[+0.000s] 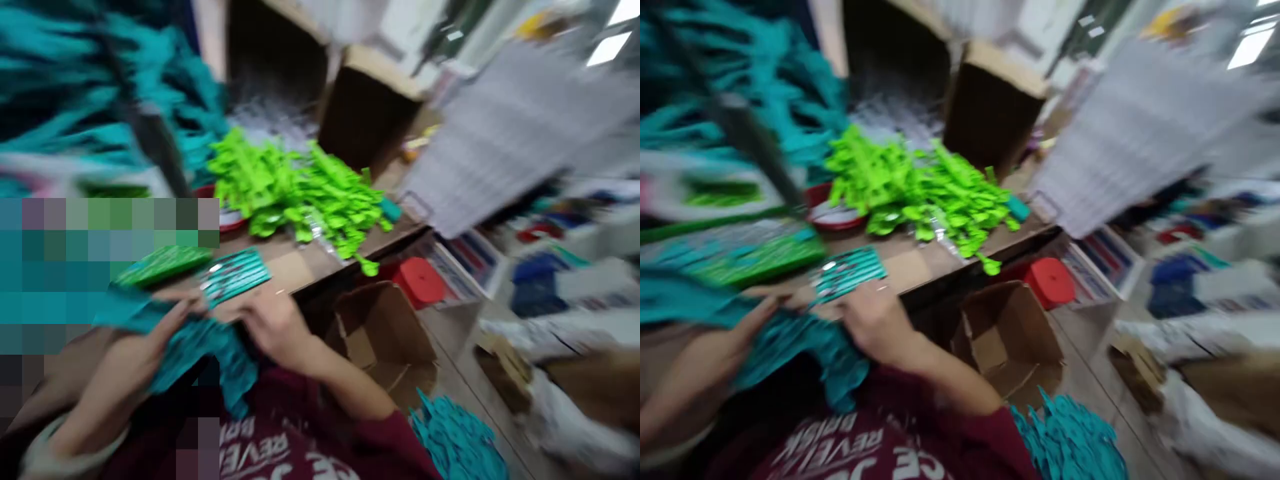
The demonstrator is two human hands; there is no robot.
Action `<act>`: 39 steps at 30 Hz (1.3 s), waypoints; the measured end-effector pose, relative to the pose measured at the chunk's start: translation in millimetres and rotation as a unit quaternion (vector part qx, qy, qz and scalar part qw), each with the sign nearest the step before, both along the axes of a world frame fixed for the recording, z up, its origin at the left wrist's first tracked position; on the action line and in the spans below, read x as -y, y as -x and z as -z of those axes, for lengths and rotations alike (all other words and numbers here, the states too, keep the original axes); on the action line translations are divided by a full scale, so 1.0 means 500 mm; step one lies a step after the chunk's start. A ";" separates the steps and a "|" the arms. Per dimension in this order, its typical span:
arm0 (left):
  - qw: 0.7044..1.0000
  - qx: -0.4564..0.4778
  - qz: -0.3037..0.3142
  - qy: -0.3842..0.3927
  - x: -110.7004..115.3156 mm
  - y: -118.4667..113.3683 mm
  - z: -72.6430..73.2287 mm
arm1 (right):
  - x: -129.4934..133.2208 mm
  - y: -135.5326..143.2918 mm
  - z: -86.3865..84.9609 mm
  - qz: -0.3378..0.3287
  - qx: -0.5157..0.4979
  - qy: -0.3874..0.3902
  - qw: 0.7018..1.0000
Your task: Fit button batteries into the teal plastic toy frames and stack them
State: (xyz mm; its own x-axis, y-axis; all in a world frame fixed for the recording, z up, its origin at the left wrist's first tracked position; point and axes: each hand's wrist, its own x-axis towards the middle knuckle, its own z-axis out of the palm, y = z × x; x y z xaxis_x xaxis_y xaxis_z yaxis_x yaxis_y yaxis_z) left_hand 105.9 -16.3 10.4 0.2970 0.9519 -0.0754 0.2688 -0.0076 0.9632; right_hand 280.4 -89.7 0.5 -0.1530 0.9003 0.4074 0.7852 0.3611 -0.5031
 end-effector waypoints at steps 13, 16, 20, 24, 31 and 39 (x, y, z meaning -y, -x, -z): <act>0.968 0.155 -0.083 0.180 0.017 0.112 0.102 | 0.016 0.087 0.045 -0.056 0.061 0.101 0.991; 0.973 0.131 -0.097 0.163 0.025 0.108 0.101 | 0.000 0.092 0.039 -0.053 0.133 0.076 0.987; 0.986 0.079 -0.058 0.136 0.031 0.107 0.090 | -0.007 0.098 0.039 -0.031 0.152 0.033 0.987; 0.995 0.048 0.008 0.085 0.038 0.109 0.073 | -0.006 0.103 0.058 -0.021 0.109 0.000 0.994; 0.997 0.010 0.026 0.068 0.047 0.112 0.069 | 0.001 0.105 0.084 0.019 0.016 -0.048 0.999; 0.991 0.063 -0.058 0.104 0.063 0.086 0.075 | 0.002 0.112 0.094 0.049 -0.024 -0.073 0.996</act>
